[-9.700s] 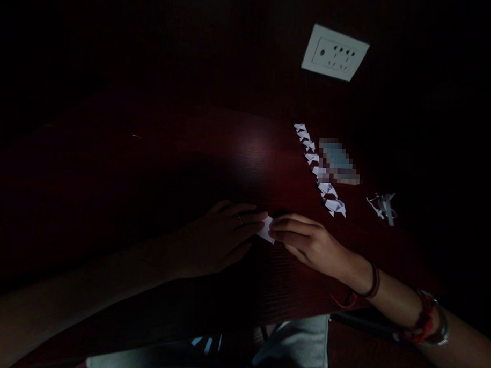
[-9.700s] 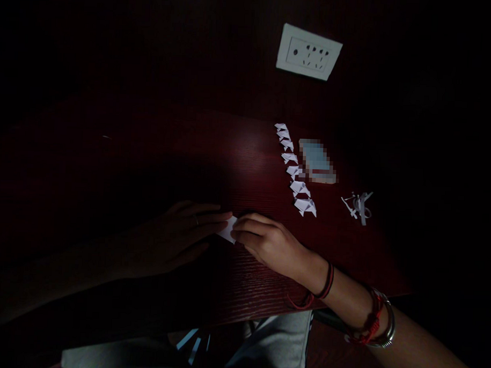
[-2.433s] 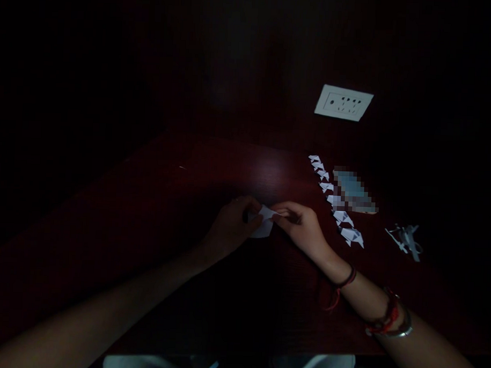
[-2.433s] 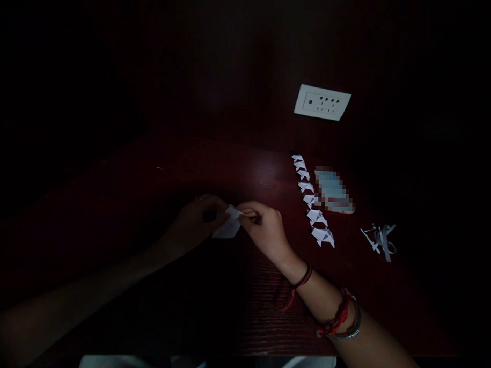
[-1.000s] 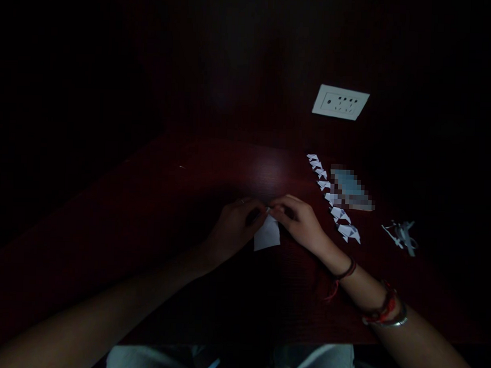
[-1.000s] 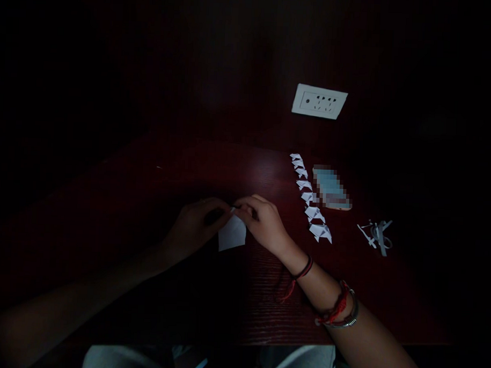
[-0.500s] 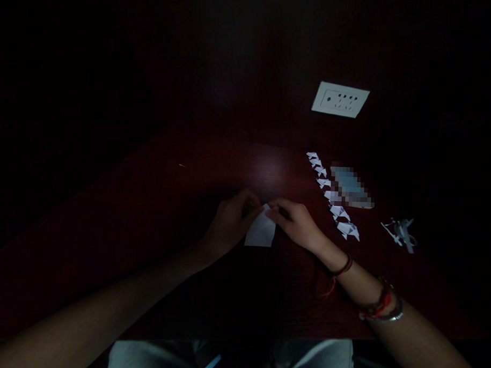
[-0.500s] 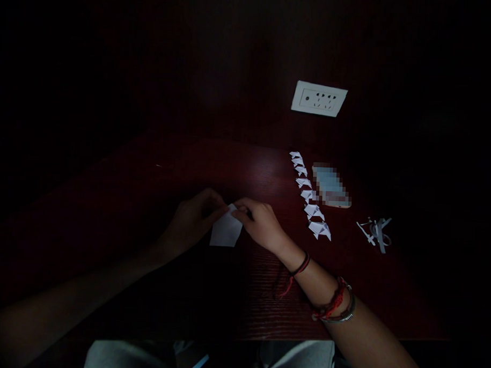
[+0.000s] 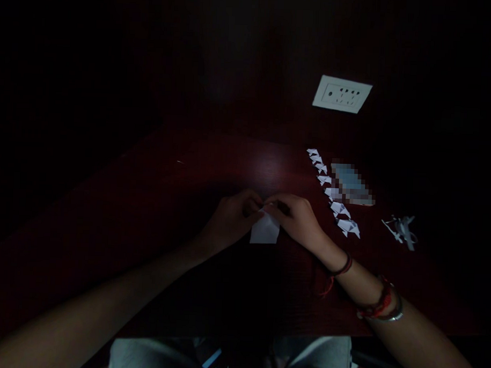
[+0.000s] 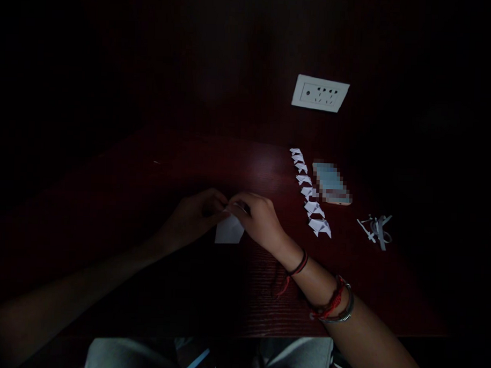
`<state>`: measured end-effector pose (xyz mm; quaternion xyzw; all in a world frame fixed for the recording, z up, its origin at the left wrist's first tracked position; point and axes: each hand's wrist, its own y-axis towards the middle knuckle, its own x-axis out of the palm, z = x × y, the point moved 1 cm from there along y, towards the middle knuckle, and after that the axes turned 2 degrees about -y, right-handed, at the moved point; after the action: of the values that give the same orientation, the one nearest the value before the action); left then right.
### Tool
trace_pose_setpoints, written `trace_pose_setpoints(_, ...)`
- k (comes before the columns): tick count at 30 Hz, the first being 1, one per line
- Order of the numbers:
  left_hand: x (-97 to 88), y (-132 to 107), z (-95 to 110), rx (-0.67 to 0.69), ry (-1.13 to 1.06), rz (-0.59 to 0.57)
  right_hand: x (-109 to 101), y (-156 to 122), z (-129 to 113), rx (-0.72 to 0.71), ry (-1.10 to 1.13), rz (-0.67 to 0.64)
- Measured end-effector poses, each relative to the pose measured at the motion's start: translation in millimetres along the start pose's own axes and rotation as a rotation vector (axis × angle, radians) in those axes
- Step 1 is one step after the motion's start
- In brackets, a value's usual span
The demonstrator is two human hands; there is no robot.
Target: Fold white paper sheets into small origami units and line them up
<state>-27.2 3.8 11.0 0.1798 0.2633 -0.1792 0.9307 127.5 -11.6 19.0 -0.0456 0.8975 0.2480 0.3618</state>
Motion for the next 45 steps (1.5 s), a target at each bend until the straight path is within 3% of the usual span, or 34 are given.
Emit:
trace_pose_setpoints(5,2.8,-0.7,-3.0,-0.013,-0.065,-0.026,1.2,1.7,-3.0,0.018,-0.066,0.061)
trace_pose_setpoints(10,1.9,2.3,-7.2,-0.003,-0.029,0.004,3.0,3.2,4.8,0.052,-0.022,-0.01)
trace_pose_setpoints(17,-0.2,5.4,-4.2,0.027,0.009,0.045,3.3,1.7,2.4,0.043,-0.08,0.035)
trace_pose_setpoints(22,-0.1,7.6,-14.6,-0.025,-0.034,-0.013,1.7,1.6,12.3,0.07,0.026,-0.094)
trace_pose_setpoints(26,-1.6,8.1,-23.6,-0.112,-0.051,-0.01,-2.4,3.2,22.6,0.131,0.022,-0.11)
trace_pose_setpoints(31,-3.2,8.4,-21.1,-0.064,-0.003,-0.114,-3.2,9.6,26.0,0.065,0.03,-0.324)
trace_pose_setpoints(35,-5.7,10.7,-16.7,-0.015,0.071,-0.205,-1.2,11.3,33.2,0.126,0.093,-0.308)
trace_pose_setpoints(37,-7.6,11.9,-17.2,-0.047,0.134,-0.151,-1.4,8.3,37.5,0.202,0.122,-0.239)
trace_pose_setpoints(41,-8.2,13.5,-23.0,-0.124,0.253,0.097,-1.2,-1.7,35.9,0.256,0.13,-0.146)
trace_pose_setpoints(45,-1.1,11.1,-25.7,-0.001,0.489,0.087,5.0,-1.5,28.7,0.234,-0.006,-0.082)
